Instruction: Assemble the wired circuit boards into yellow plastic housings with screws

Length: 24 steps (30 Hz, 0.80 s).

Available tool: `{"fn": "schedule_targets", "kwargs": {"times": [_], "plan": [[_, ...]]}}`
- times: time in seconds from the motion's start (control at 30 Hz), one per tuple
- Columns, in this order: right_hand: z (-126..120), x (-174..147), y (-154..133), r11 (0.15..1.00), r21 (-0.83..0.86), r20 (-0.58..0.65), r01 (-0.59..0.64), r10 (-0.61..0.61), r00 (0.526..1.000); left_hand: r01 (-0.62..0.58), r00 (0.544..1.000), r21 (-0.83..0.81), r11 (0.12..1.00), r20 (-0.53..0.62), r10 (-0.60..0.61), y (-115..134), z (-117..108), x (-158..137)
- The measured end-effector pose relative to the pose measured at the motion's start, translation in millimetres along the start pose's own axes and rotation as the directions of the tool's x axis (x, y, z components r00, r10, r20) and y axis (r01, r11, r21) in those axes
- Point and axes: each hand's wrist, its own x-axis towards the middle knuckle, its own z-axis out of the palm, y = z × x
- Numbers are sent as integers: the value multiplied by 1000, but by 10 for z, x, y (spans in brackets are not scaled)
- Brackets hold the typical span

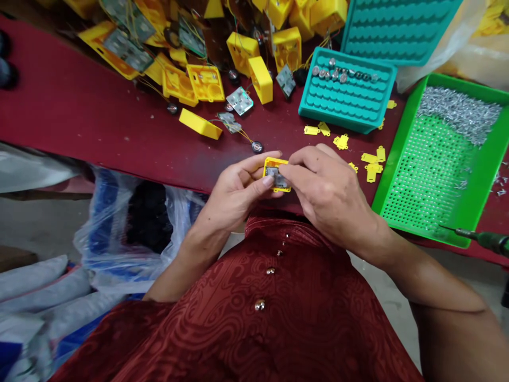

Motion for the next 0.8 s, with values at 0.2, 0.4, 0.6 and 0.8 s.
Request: {"fn": "schedule_targets", "kwargs": {"times": [0.2, 0.4, 0.6, 0.8], "plan": [[87, -49, -10, 1000, 10, -135, -25, 26, 990, 21, 999, -60, 998, -29, -23, 22, 58, -32], [84, -91, 58, 997, -34, -113, 76, -79, 990, 52, 997, -45, 998, -46, -54, -3, 109, -18], [213, -163, 128, 982, -138, -85, 130, -142, 986, -1, 992, 141, 990, -123, 19, -70, 181, -13], [48, -320, 24, 997, -36, -230, -62, 52, 972, 18, 999, 94, 995, -36, -15, -31, 197, 136]]}}
